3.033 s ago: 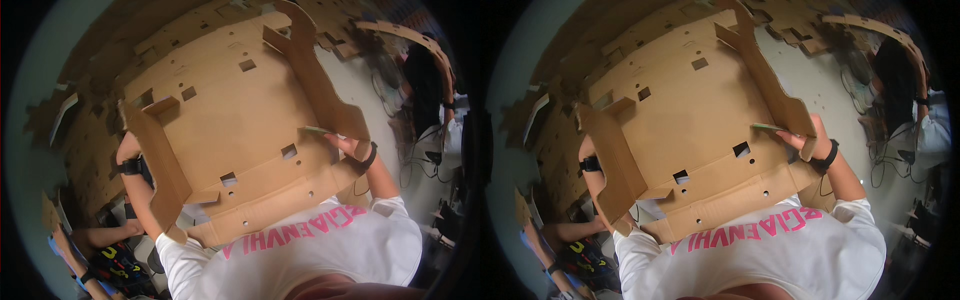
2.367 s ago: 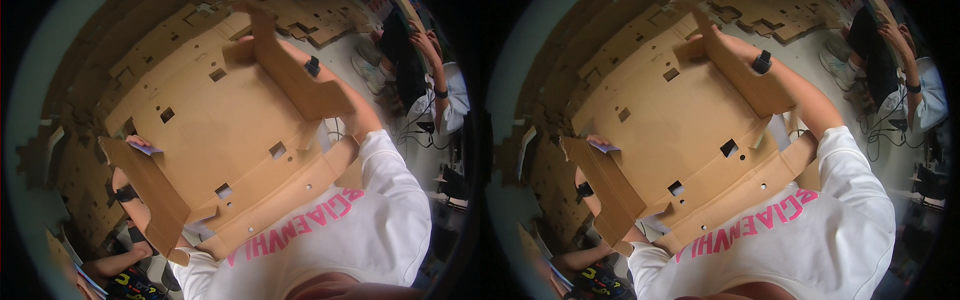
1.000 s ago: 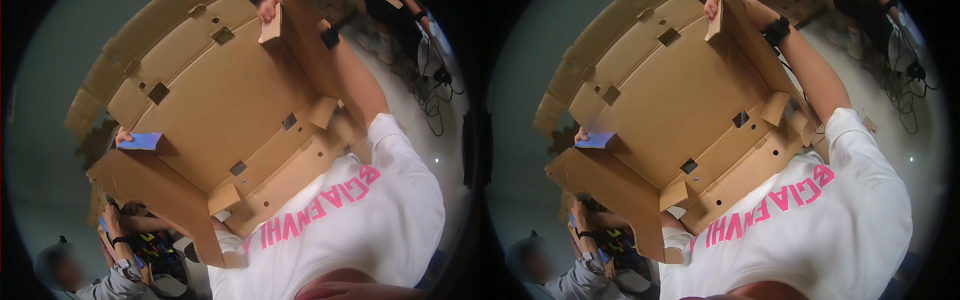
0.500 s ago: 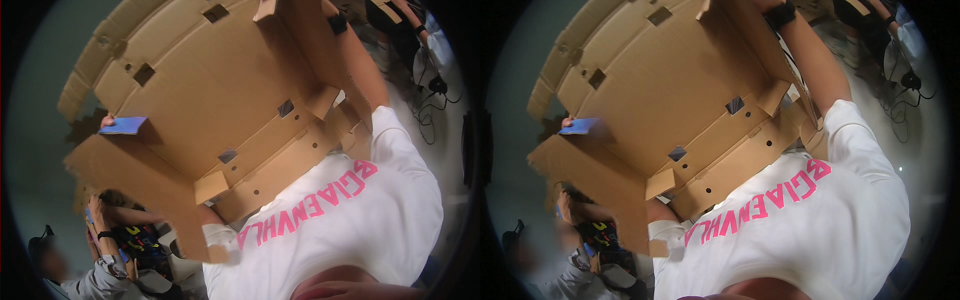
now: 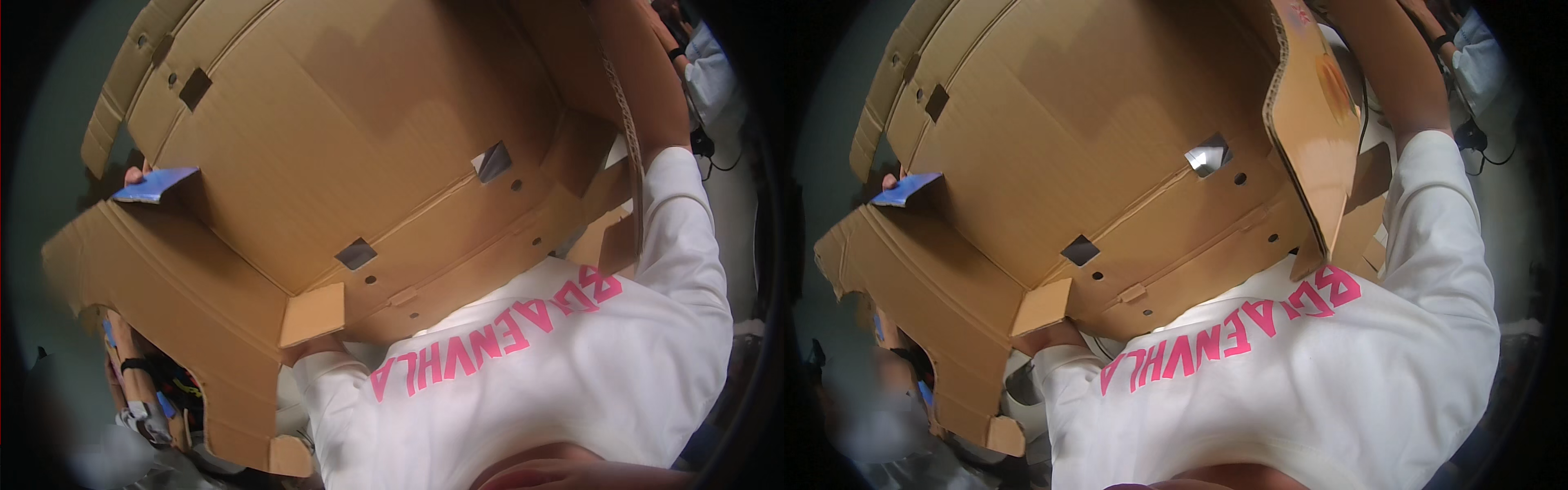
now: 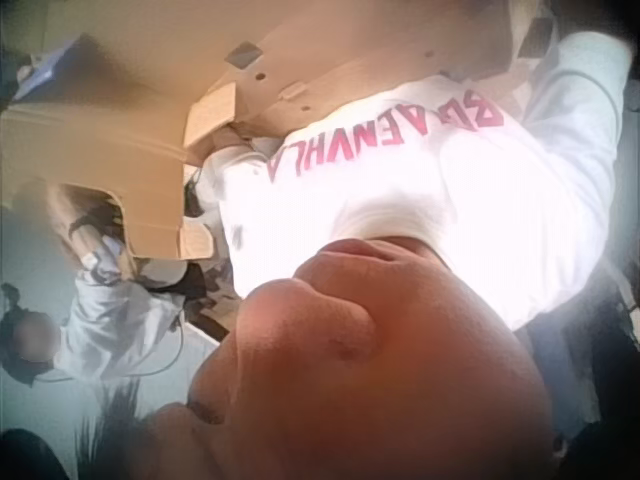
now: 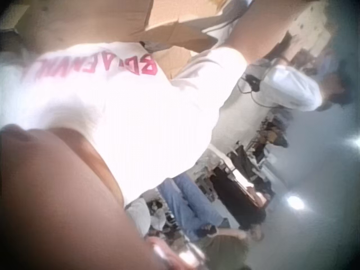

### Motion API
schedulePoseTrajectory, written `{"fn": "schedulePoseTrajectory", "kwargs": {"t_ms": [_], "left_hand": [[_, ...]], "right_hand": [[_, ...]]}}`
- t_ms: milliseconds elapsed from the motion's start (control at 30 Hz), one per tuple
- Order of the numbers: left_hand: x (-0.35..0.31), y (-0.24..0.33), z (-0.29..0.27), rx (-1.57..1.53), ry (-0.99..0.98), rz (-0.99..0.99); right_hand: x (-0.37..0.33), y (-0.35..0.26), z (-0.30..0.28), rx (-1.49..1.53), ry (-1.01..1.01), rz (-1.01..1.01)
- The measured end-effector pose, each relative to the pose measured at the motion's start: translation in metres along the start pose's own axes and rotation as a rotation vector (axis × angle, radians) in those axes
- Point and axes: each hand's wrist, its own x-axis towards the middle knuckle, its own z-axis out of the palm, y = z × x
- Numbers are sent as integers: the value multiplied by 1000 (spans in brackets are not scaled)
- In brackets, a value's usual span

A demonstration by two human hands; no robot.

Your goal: Assembling flat-packed cardboard produce trays by folding and interlocking tabs.

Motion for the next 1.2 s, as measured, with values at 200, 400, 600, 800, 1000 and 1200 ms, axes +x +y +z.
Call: {"fn": "schedulePoseTrajectory", "kwargs": {"t_ms": [200,400,600,800,1000,1200], "left_hand": [[-7,-1,-2,-13,4,-8],[3,1,-5,-32,-5,-46],[36,5,-2,-51,-52,-99],[71,15,5,-68,-87,-123],[96,17,11,-121,-129,-132],[127,28,10,-157,-155,-166]], "right_hand": [[6,-1,-3,26,-9,-13],[15,-9,-12,53,-19,1],[26,-15,-24,83,-3,6],[36,-9,-47,187,20,-18],[13,50,-28,372,86,70],[13,99,-53,657,35,122]]}}
